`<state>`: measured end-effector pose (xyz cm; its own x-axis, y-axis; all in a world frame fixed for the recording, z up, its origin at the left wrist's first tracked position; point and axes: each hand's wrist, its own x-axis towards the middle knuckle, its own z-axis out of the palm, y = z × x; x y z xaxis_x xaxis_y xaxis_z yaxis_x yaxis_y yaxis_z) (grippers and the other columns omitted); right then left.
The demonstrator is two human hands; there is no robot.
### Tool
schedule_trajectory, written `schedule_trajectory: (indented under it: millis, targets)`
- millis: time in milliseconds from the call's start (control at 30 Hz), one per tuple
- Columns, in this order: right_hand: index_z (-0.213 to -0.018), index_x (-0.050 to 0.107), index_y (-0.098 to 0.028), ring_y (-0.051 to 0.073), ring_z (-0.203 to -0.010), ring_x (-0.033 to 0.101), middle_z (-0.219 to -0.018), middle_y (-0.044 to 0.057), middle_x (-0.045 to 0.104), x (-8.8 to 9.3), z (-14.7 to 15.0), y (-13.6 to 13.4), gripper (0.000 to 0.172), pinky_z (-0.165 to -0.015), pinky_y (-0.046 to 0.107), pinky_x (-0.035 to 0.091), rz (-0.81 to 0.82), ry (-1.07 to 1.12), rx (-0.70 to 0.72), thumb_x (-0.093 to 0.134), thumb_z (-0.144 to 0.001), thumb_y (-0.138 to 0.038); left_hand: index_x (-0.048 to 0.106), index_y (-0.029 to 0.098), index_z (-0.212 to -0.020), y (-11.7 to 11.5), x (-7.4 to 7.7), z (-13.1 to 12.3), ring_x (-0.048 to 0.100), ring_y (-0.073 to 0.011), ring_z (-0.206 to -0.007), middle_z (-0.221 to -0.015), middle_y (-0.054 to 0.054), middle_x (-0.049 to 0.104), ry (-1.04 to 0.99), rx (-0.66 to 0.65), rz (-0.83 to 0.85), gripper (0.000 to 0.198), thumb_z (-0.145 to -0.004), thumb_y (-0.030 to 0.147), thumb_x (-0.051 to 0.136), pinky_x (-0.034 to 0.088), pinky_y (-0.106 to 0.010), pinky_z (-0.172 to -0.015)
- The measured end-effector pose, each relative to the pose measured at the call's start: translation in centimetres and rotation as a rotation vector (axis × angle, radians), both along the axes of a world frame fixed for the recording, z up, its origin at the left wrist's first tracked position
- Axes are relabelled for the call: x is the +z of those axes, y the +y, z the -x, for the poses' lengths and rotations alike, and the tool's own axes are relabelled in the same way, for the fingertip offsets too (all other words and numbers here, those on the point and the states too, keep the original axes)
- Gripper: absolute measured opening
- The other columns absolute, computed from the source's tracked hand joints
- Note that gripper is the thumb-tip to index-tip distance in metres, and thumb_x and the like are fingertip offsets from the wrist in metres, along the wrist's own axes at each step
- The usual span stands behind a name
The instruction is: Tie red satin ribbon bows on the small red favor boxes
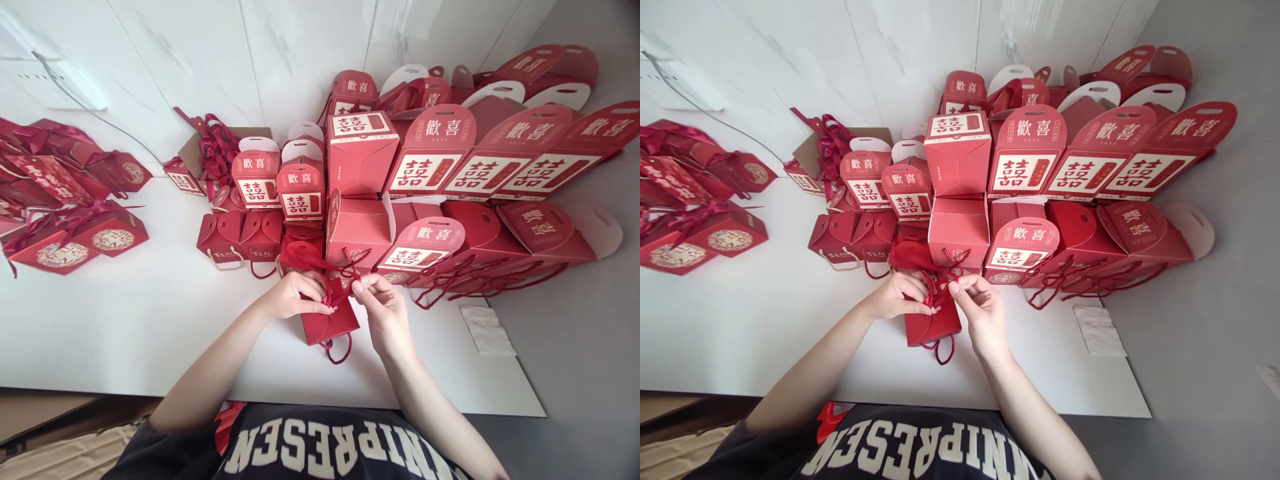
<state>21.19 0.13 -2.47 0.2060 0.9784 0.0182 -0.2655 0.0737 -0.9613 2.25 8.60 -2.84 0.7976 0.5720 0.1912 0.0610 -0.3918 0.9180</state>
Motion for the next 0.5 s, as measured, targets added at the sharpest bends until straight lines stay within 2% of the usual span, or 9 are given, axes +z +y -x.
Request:
schedule_trajectory:
  millis: [67,133,267,333,400,500]
  targets:
    - [-0.083,0.066,-0.021,0.015,-0.071,0.062,-0.077,0.0,0.068,0.1,0.4,-0.9,0.013,-0.07,0.028,0.051,-0.072,-0.082,-0.097,0.076,-0.081,-0.029,0.081,0.017,-0.079,0.1,0.2,0.0,0.067,-0.0199,-0.08,-0.078,-0.011,0.078,0.006,-0.007,0.003,0.021,-0.082,0.036,0.074,0.051,-0.032,-0.079]
    - [-0.085,0.068,-0.022,0.016,-0.076,0.066,-0.081,0.001,0.071,0.5,0.9,-1.7,0.007,-0.074,0.03,0.053,-0.172,-0.172,-0.125,0.075,-0.082,-0.022,0.081,0.017,-0.081,0.2,0.4,0.0,0.067,-0.0203,-0.082,-0.079,-0.011,0.077,0.007,-0.027,0.012,0.024,-0.085,0.038,0.071,0.051,-0.031,-0.079]
    - [-0.091,0.062,-0.022,0.02,-0.081,0.071,-0.087,0.005,0.074,1.4,2.4,-2.6,0.012,-0.074,0.034,0.058,-0.379,-0.238,-0.146,0.068,-0.085,-0.013,0.077,0.014,-0.074,0.4,1.0,-0.1,0.064,-0.0204,-0.083,-0.072,-0.009,0.073,0.02,-0.04,0.045,0.034,-0.088,0.042,0.065,0.049,-0.03,-0.076]
    - [-0.092,0.06,-0.022,0.02,-0.083,0.072,-0.09,0.006,0.075,1.5,3.1,-2.6,0.017,-0.072,0.034,0.059,-0.495,-0.323,-0.092,0.065,-0.085,-0.007,0.069,0.013,-0.06,0.6,1.4,-0.1,0.061,-0.0181,-0.075,-0.064,-0.006,0.067,0.058,-0.053,0.063,0.044,-0.09,0.043,0.061,0.046,-0.028,-0.071]
    - [-0.095,0.06,-0.022,0.02,-0.085,0.072,-0.092,0.007,0.075,1.4,3.7,-2.5,0.021,-0.072,0.034,0.059,-0.655,-0.466,0.019,0.061,-0.086,-0.002,0.06,0.012,-0.051,0.6,2.0,-0.1,0.056,-0.0153,-0.066,-0.057,-0.003,0.06,0.132,-0.052,0.092,0.05,-0.091,0.041,0.06,0.044,-0.027,-0.066]
    - [-0.1,0.061,-0.02,0.02,-0.088,0.071,-0.096,0.009,0.076,0.8,4.4,-2.2,0.021,-0.073,0.034,0.059,-0.89,-0.701,0.122,0.055,-0.089,-0.003,0.065,0.011,-0.056,0.7,2.8,-0.2,0.06,-0.0156,-0.068,-0.061,-0.002,0.064,0.234,-0.031,0.151,0.04,-0.088,0.034,0.062,0.047,-0.025,-0.067]
